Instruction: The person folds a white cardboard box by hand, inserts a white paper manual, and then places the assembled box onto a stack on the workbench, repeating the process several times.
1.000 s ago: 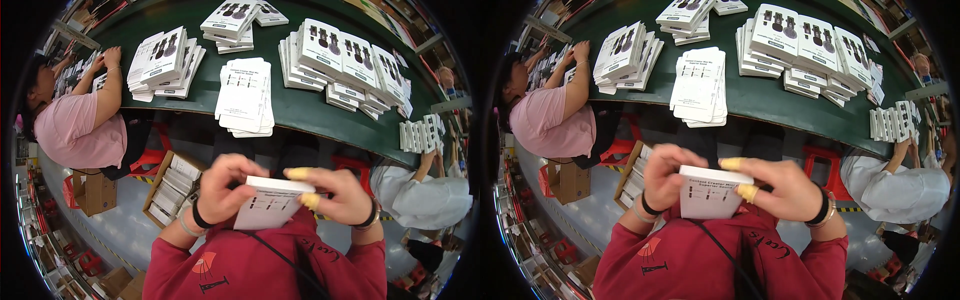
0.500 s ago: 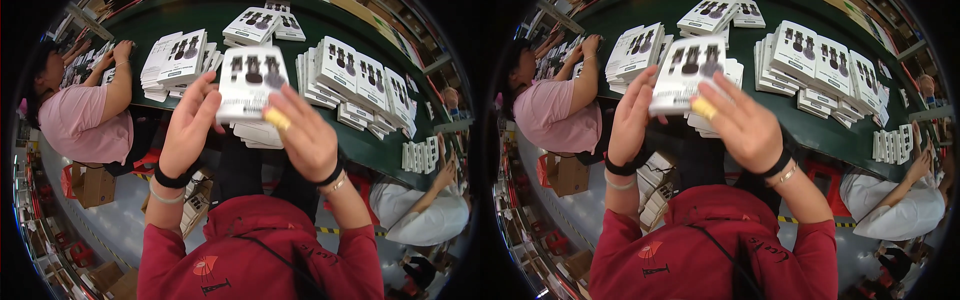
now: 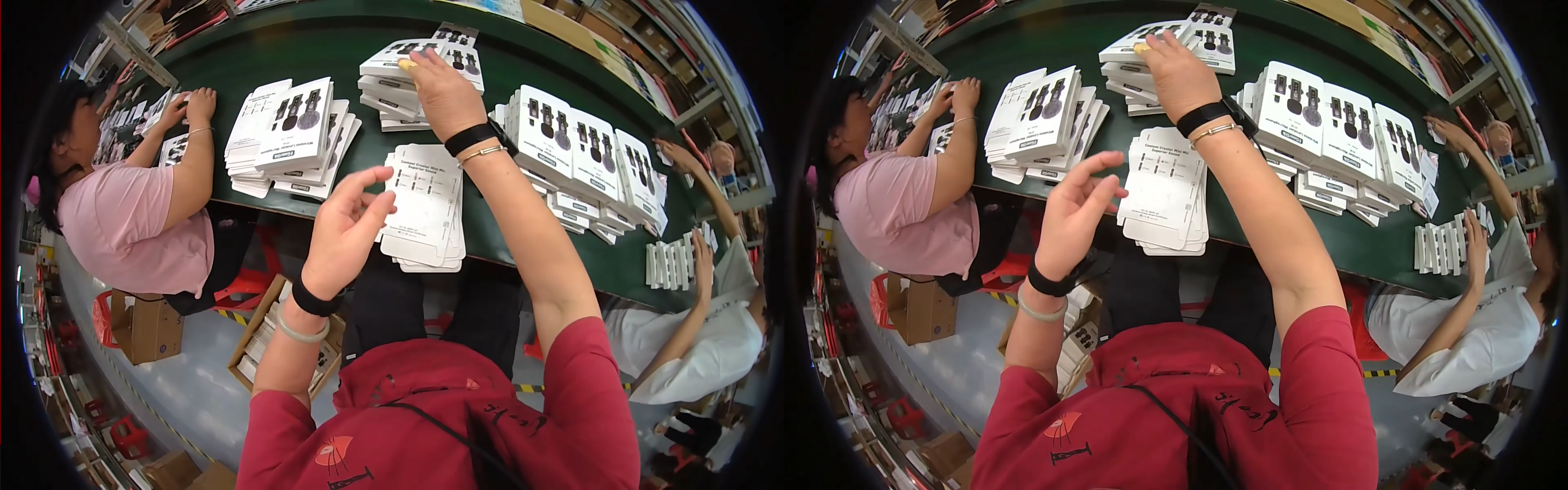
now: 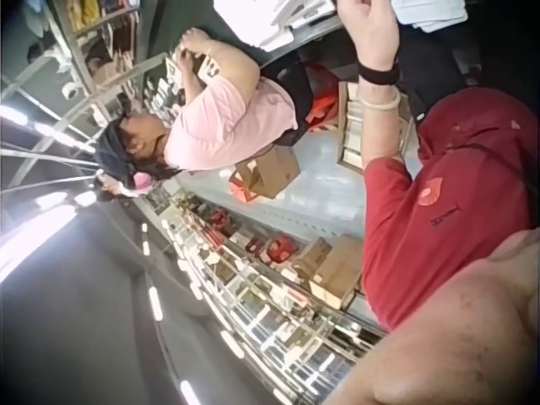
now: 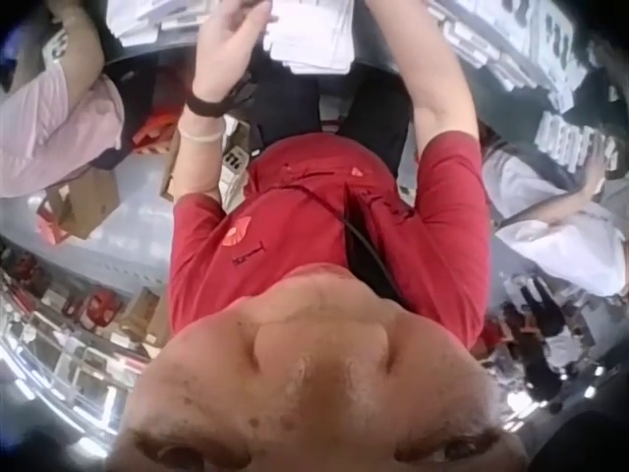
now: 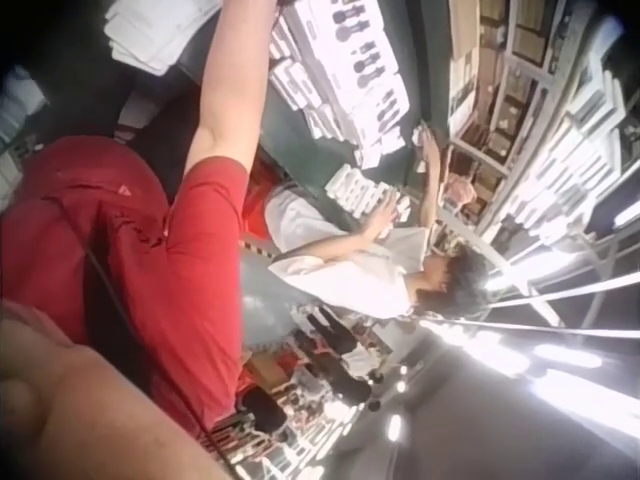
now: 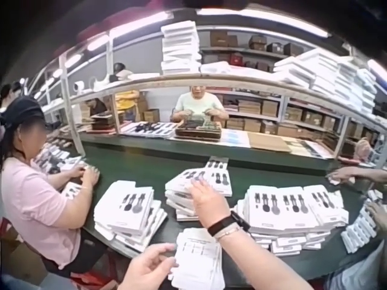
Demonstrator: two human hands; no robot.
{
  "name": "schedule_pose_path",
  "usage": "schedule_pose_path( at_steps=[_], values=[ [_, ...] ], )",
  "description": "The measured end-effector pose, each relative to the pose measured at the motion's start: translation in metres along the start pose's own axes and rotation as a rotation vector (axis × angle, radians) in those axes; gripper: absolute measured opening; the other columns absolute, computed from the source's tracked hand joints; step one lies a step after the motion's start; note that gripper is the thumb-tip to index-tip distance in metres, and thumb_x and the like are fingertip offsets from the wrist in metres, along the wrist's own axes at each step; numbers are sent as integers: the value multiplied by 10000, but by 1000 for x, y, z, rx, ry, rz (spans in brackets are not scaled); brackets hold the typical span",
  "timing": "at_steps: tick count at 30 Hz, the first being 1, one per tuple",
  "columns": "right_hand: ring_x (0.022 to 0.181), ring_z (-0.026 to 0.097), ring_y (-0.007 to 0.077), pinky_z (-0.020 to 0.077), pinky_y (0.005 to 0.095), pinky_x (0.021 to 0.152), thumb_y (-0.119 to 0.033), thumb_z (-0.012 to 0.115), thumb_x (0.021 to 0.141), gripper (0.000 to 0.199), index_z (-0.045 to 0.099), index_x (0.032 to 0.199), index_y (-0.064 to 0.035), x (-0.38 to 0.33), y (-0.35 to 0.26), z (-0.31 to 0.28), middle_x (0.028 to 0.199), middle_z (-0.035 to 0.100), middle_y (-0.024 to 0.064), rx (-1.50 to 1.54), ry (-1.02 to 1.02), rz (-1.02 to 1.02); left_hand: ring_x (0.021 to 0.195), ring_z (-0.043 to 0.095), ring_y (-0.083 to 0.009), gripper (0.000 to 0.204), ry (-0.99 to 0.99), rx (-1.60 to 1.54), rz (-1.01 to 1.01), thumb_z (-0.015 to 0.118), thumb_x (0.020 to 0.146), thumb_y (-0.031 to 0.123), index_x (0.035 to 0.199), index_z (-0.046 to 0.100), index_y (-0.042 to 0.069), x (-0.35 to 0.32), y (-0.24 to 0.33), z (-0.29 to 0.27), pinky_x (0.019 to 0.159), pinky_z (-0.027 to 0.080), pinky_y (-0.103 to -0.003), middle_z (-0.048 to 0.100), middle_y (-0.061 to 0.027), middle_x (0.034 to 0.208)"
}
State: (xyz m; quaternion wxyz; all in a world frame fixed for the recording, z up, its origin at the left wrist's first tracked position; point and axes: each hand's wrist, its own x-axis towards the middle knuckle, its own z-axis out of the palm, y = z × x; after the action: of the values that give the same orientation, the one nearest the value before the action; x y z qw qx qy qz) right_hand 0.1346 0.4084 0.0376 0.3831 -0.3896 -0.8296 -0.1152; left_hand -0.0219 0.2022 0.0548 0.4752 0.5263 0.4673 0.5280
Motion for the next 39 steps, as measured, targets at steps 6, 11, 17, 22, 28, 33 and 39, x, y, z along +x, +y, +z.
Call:
schedule_pose_path(
  at_steps=[6, 11, 17, 22, 28, 33, 39],
  values=[
    [1358, 500, 292, 477, 375, 1070, -41, 575, 918, 377, 628, 1278, -141, -14, 1, 6, 1403, 596, 75, 49, -109, 60, 892, 642, -183, 349, 53, 160, 41, 663, 961, 130, 1259, 593, -38, 6, -34, 0, 774, 522, -290, 627, -135, 1081],
    [1376, 468, 345, 448, 392, 1100, -62, 577, 929, 342, 636, 1262, -114, -20, -2, -5, 1427, 570, 117, 70, -135, 86, 918, 644, -311, 415, 215, 936, 243, 724, 908, 207, 1216, 616, -50, 24, -60, 8, 805, 530, -378, 613, -212, 1080],
    [1353, 479, 389, 442, 402, 1095, -101, 591, 938, 294, 654, 1223, -63, -44, -33, -52, 1424, 568, 148, 154, -128, 108, 914, 628, -378, 457, 53, 924, -86, 755, 869, 297, 1145, 648, -50, 28, -73, 14, 820, 518, -423, 637, -238, 1015],
    [1143, 601, 365, 504, 424, 956, -133, 604, 941, 257, 661, 1167, -26, -72, -62, -102, 1223, 639, 168, 284, -126, 71, 831, 640, -193, 394, 158, 736, -5, 717, 926, 247, 1151, 635, -67, 25, -88, 3, 768, 519, -299, 679, -135, 916],
    [863, 650, 328, 534, 428, 765, -166, 660, 916, 221, 663, 1067, -5, -109, -67, -138, 955, 621, 162, 250, -293, 315, 894, 627, -125, 304, 61, 179, 10, 613, 1007, 194, 1199, 593, -41, -17, -53, 24, 808, 504, -269, 690, -89, 1028],
    [817, 640, 319, 526, 393, 734, -204, 721, 883, 235, 667, 994, -3, -125, -78, -166, 934, 613, 152, 373, -258, 402, 972, 634, -151, 307, -62, -41, -6, 564, 1029, 159, 1274, 535, -24, -69, -49, 36, 853, 498, -283, 663, -84, 1130],
    [706, 592, 293, 495, 356, 653, -247, 769, 858, 274, 650, 901, -4, -144, -71, -210, 852, 586, 130, 682, -617, 402, 1211, 585, -207, 573, -276, -698, -437, 634, 953, 171, 1439, 398, -20, -114, -33, 48, 1017, 462, -324, 574, -142, 1333]
  ],
)
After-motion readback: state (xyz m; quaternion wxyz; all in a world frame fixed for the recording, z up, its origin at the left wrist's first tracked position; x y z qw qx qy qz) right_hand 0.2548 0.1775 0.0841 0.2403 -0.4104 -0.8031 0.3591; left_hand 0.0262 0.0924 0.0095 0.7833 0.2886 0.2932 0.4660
